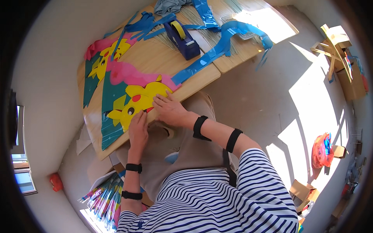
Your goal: Assembling plastic kites by attaching strips and folding edges at a workshop table.
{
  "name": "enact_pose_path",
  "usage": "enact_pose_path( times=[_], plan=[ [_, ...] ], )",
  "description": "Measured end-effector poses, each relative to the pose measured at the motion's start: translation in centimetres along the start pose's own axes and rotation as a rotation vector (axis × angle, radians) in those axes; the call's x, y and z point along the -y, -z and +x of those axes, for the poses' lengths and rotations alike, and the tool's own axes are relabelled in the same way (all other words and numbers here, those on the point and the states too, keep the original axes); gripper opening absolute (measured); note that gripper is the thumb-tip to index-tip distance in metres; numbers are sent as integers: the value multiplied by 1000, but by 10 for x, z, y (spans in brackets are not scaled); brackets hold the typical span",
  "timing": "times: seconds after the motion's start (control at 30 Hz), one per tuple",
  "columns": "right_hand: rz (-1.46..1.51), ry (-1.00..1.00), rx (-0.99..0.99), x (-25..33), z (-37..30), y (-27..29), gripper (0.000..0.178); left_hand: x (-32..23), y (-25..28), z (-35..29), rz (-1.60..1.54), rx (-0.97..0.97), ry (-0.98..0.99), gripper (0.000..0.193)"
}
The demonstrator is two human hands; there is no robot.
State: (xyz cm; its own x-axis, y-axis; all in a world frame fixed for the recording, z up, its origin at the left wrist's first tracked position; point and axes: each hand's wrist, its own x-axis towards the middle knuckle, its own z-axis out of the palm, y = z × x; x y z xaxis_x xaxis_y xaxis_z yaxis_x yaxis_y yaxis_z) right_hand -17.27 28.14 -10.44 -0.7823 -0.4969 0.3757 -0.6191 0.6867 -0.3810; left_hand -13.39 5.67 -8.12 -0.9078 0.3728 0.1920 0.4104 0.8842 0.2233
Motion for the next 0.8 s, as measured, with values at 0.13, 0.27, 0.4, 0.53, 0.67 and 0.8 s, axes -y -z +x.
enact_pose_path(
  times=[0.13,0.27,0.4,0.53,0.67,0.8],
  plan=[
    [63,-493,-297,-66,-1,61,49,-3,0,3,-6,-2,31,42],
    [47,-1078,-682,-192,-18,110,54,-4,-1,4,-5,7,9,46],
    [215,-1243,-520,-249,-26,169,57,-5,4,-1,-13,52,51,50],
    [298,-1193,-554,-277,-9,170,53,-6,5,2,-21,63,64,53],
    [183,-1265,-543,-289,10,158,48,-6,8,2,-42,71,73,54],
    [208,-1005,-433,-294,9,168,39,-7,7,4,-60,65,69,54]
  ],
)
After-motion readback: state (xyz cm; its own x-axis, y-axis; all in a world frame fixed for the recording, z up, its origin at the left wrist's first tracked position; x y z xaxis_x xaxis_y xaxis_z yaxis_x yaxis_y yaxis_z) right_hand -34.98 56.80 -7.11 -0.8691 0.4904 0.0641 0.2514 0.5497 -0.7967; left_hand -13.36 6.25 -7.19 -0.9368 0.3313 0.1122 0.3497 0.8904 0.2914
